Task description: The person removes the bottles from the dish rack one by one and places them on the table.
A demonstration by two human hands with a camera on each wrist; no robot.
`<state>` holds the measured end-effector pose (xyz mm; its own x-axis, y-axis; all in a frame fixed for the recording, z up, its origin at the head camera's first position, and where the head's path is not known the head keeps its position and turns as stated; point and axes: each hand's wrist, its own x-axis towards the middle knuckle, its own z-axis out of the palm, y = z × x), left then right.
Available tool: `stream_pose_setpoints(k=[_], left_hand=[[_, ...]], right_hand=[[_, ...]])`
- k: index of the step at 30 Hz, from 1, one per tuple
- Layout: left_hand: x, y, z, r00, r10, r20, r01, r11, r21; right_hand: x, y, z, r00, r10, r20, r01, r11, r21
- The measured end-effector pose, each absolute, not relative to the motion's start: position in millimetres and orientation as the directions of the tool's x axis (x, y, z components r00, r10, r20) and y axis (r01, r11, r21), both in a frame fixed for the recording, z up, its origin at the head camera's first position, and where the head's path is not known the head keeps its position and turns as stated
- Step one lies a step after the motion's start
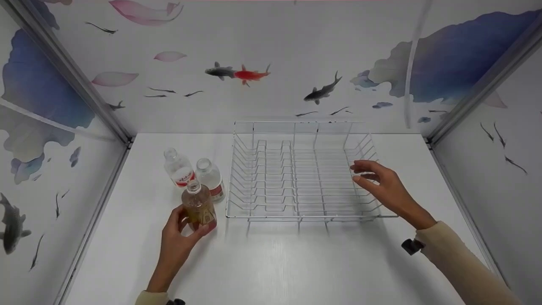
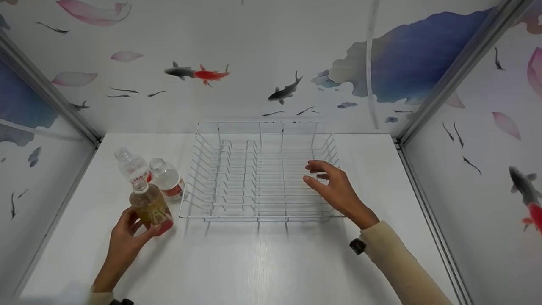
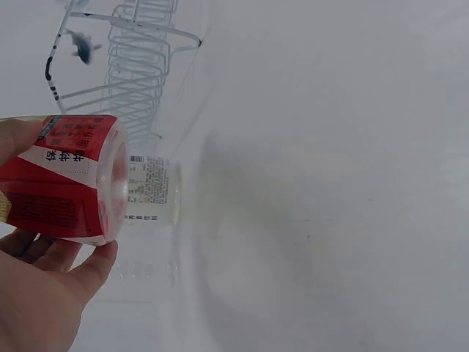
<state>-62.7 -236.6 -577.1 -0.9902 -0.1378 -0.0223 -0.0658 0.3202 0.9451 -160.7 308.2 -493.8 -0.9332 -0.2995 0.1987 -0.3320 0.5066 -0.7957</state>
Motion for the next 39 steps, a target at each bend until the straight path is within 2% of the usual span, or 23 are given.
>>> stream_pose_setpoints(k=[39], left_hand=[[-82.8,-247.5,-607.4,-0.979,-0.165,-0.122,-0.163,0.263,0.951]], right_hand=[[-158.5,314.3,-499.2,-0.942,-0.276,0.192,-0.316,0.536,-0.783]])
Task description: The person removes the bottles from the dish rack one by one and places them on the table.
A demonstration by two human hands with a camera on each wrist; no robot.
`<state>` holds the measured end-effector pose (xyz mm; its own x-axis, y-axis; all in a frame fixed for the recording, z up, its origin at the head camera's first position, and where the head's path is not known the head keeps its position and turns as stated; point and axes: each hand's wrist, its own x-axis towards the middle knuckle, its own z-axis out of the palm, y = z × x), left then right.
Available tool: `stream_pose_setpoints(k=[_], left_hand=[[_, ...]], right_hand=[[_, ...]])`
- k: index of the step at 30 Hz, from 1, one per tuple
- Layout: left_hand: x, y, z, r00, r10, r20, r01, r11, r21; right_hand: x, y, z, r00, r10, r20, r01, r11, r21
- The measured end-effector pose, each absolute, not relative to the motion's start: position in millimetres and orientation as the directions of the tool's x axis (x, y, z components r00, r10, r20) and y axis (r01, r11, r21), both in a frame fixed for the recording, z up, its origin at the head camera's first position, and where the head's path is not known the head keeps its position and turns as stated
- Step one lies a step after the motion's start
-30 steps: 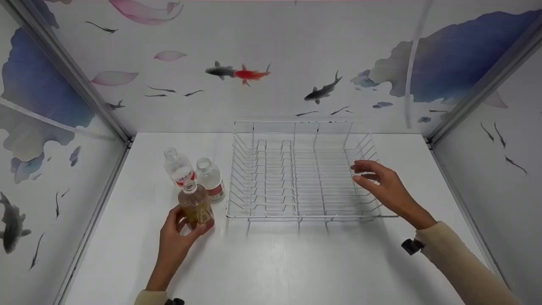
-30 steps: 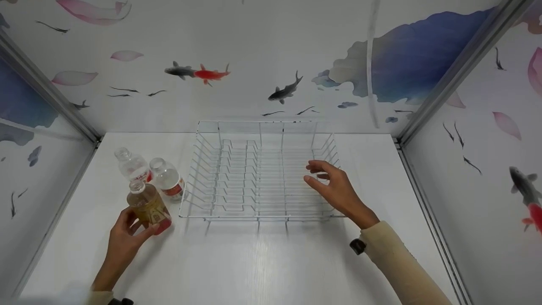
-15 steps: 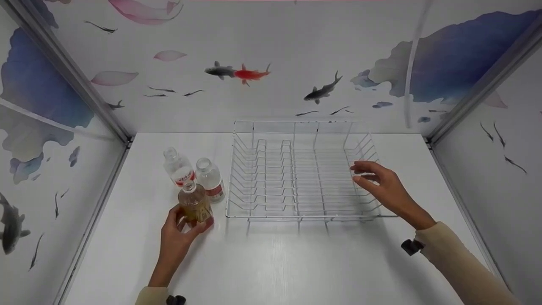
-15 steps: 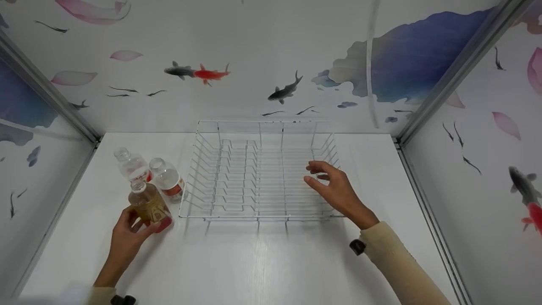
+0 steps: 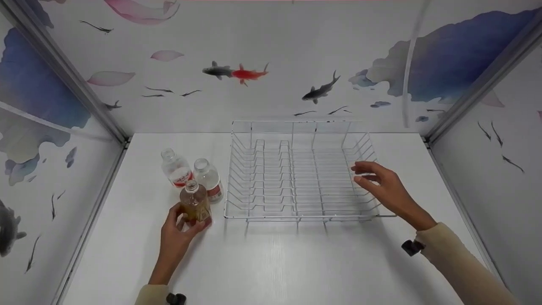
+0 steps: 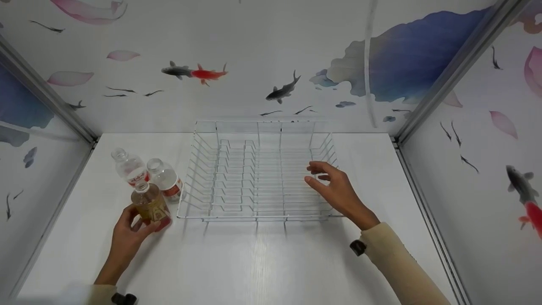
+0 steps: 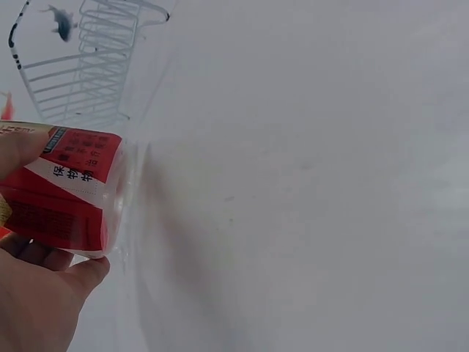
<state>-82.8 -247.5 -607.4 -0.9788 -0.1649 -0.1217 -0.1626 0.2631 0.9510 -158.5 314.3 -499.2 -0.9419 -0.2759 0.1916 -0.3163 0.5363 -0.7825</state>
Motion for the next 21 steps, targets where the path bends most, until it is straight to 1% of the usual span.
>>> stream_pose_setpoints(k=[10,21], left_hand=[[-85.7,-254.7,-614.2,-0.978,-0.135,-0.161,-0.187,0.215,0.958],[-85.8,-263.3,-618.0,-0.986,-0.078,-0.145,-0.156,0.147,0.977]], right_hand=[[-159.2,313.9,-501.1,-0.94,-0.282,0.19,-0.319,0.536,-0.781],[-159.7,312.3,-500.9,-0.934,-0.284,0.214,-0.338,0.523,-0.782]])
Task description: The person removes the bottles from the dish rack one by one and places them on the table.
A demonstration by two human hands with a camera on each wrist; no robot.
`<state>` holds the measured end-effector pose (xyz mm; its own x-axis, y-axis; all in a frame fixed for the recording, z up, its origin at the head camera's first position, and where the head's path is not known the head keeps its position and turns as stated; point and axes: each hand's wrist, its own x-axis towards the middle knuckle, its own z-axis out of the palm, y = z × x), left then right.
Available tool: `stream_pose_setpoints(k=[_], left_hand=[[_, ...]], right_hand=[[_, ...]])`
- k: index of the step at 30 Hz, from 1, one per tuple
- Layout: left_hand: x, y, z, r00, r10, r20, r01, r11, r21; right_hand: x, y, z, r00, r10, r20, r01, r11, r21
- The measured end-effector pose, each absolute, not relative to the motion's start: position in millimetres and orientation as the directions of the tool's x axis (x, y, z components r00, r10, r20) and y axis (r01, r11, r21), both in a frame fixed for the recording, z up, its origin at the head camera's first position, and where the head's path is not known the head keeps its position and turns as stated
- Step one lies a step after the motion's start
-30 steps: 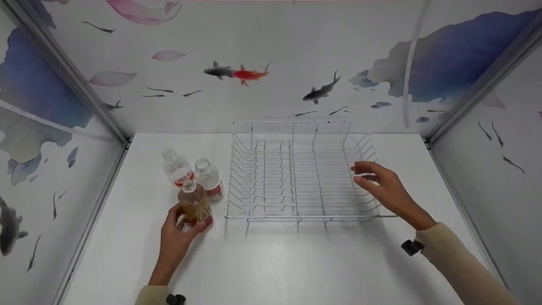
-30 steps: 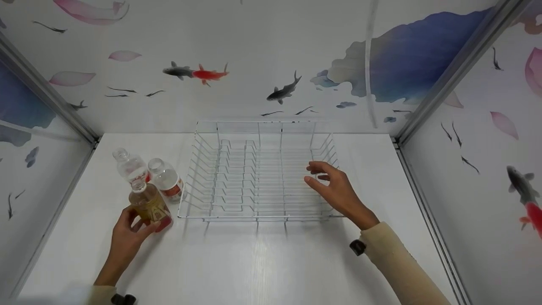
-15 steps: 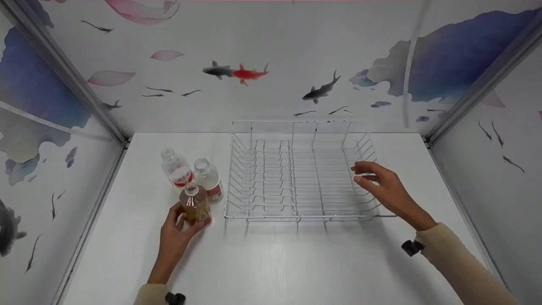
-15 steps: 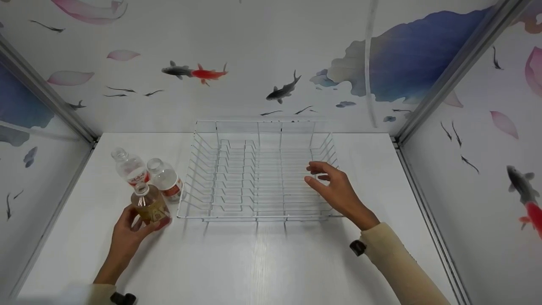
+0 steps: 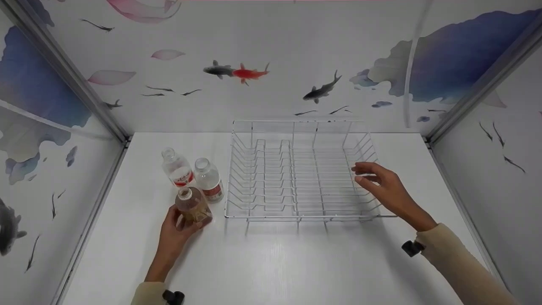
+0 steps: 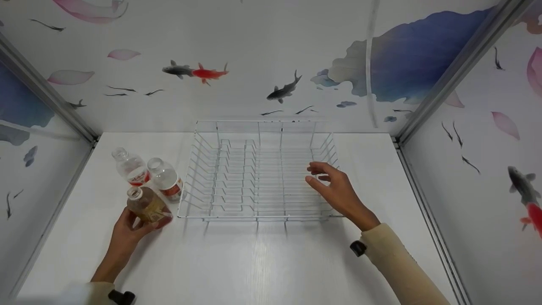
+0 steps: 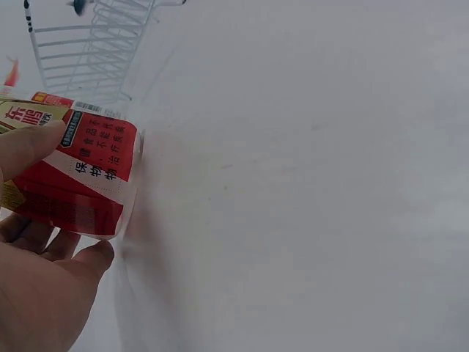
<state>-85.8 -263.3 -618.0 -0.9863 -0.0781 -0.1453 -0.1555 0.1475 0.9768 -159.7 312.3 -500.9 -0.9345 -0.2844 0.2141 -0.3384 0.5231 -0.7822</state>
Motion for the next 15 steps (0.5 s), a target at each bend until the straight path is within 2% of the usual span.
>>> stream_pose_setpoints(k=[8,15], left_hand=[[-85.1,-263.3,-619.3,-0.991,-0.068,-0.115,-0.125,0.166,0.978],[-82.8,-263.1,-618.1,-0.985,-0.082,-0.149,-0.161,0.176,0.971]], right_hand=[[-159.1,312.7,-502.3,-0.937,-0.277,0.213,-0.332,0.523,-0.785],[-160.0,312.6,-503.6,-0.935,-0.284,0.21,-0.334,0.513,-0.791]])
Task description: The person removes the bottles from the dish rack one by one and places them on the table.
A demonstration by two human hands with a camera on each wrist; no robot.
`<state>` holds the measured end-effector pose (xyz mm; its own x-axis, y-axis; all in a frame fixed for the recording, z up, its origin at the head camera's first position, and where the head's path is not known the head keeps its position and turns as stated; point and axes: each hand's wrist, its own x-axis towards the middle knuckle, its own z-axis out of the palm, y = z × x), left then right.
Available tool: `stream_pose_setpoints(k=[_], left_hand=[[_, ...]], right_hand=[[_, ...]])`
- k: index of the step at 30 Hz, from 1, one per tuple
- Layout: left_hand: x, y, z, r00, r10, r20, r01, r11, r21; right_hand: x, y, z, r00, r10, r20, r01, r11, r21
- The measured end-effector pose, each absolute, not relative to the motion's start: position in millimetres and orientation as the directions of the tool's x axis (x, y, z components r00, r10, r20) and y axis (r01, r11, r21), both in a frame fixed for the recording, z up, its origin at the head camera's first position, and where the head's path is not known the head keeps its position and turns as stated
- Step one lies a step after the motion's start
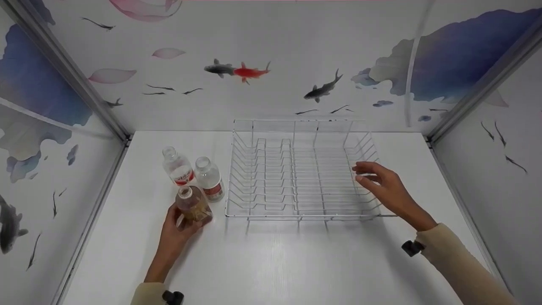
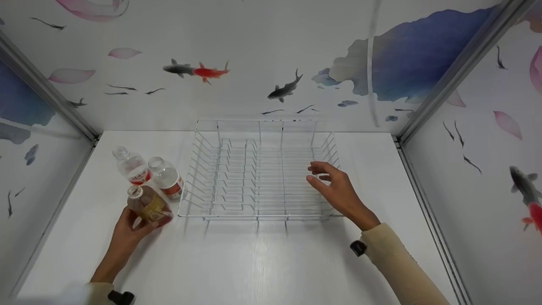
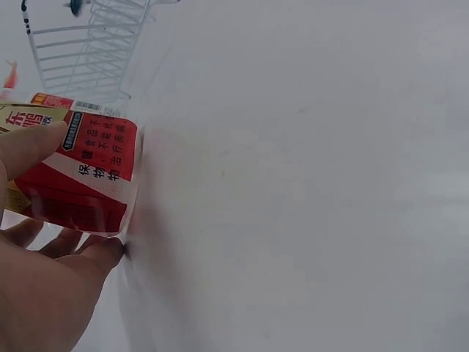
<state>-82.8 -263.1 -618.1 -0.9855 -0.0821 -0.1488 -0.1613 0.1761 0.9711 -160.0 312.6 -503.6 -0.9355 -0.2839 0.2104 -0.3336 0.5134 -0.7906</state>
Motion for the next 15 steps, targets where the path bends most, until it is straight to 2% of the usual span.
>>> stream_pose_setpoints(k=[4,11,15], left_hand=[[-74.8,-263.1,-613.7,-0.986,-0.103,-0.135,-0.152,0.181,0.972],[-54.1,-257.1,-601.7,-0.971,-0.19,-0.145,-0.201,0.323,0.925],[-46.5,-254.5,-595.2,-0.964,-0.217,-0.151,-0.222,0.353,0.909]], right_hand=[[-159.8,312.4,-504.1,-0.936,-0.285,0.204,-0.33,0.515,-0.792],[-159.8,313.8,-502.9,-0.941,-0.272,0.2,-0.319,0.526,-0.788],[-160.5,314.1,-502.0,-0.944,-0.267,0.194,-0.311,0.527,-0.791]])
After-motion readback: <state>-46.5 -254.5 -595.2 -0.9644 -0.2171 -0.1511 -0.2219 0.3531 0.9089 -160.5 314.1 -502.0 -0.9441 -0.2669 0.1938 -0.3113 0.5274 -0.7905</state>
